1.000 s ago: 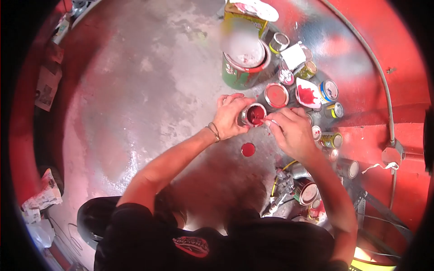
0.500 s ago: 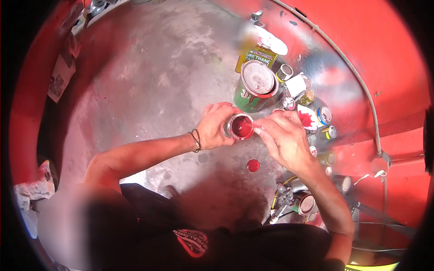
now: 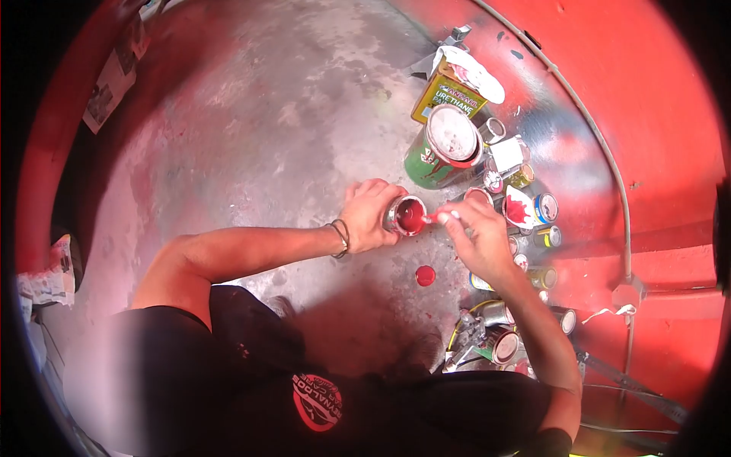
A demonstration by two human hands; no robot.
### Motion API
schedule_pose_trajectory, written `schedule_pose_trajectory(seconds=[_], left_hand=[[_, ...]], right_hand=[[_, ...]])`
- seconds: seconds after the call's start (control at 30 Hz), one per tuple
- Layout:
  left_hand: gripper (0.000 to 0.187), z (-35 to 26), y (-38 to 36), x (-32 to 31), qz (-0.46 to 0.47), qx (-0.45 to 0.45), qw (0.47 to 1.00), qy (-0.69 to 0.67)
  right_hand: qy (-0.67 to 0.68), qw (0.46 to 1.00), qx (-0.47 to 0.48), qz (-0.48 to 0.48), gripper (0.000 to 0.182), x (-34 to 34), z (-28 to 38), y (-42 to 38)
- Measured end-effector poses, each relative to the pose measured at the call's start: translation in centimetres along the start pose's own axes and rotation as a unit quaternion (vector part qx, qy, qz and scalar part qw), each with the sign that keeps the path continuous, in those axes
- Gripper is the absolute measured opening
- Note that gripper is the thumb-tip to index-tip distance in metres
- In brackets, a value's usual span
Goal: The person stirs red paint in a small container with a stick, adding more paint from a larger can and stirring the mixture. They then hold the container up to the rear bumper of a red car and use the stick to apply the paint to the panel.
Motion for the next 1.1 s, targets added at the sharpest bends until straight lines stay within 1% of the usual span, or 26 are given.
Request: schedule_pose_trajectory(seconds=[0.1,0.13,0.2,0.3,0.4,0.43,0.53,0.7,0.87,1.0,1.1], left_hand=[[0.079,-0.3,0.4,0.2,-0.025,-0.016,0.999,0.042],[0.078,-0.3,0.6,0.3,-0.025,-0.008,0.998,0.050],[0.076,-0.3,1.3,0.6,-0.027,0.007,0.997,0.066],[0.077,-0.2,2.4,1.0,-0.057,-0.003,0.996,0.065],[0.083,0.3,3.1,1.0,-0.092,0.005,0.994,0.062],[0.083,0.5,3.2,1.1,-0.099,0.007,0.994,0.045],[0.082,1.0,3.3,1.5,-0.116,0.014,0.993,-0.003],[0.080,0.6,2.7,2.7,-0.121,0.049,0.989,-0.068],[0.077,0.8,2.2,3.6,-0.122,0.053,0.987,-0.085],[0.077,0.6,2.0,4.7,-0.098,0.068,0.986,-0.118],[0.078,1.2,1.8,4.5,-0.117,0.061,0.985,-0.109]], right_hand=[[0.059,0.990,-0.126,-0.031,0.017,-0.8,-3.5,-1.6],[0.132,0.974,-0.181,-0.030,0.019,-1.5,-5.2,-2.4],[0.274,0.918,-0.286,-0.027,0.023,-2.3,-8.0,-3.6],[0.295,0.902,-0.312,-0.051,0.029,-0.8,-8.3,-3.3],[0.348,0.859,-0.362,-0.104,0.025,0.2,-9.9,-3.4],[0.388,0.861,-0.314,-0.103,0.023,0.7,-9.6,-2.9],[0.423,0.841,-0.313,-0.128,0.021,1.7,-9.3,-2.3],[0.443,0.841,-0.284,-0.124,0.022,3.0,-7.9,-0.8],[0.445,0.853,-0.245,-0.123,0.025,3.8,-6.6,0.8],[0.450,0.854,-0.230,-0.122,0.026,4.3,-4.9,1.9],[0.457,0.851,-0.233,-0.118,0.028,4.2,-4.8,2.1]])
Point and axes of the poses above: each hand's wrist, its own y-axis towards the middle knuckle, its own x-axis out of the back of the hand, z = x × y, the point moved 4 cm from there along y, towards the middle knuckle, and after that the axes turned 3 degrees about y, right-handed, at the moved point
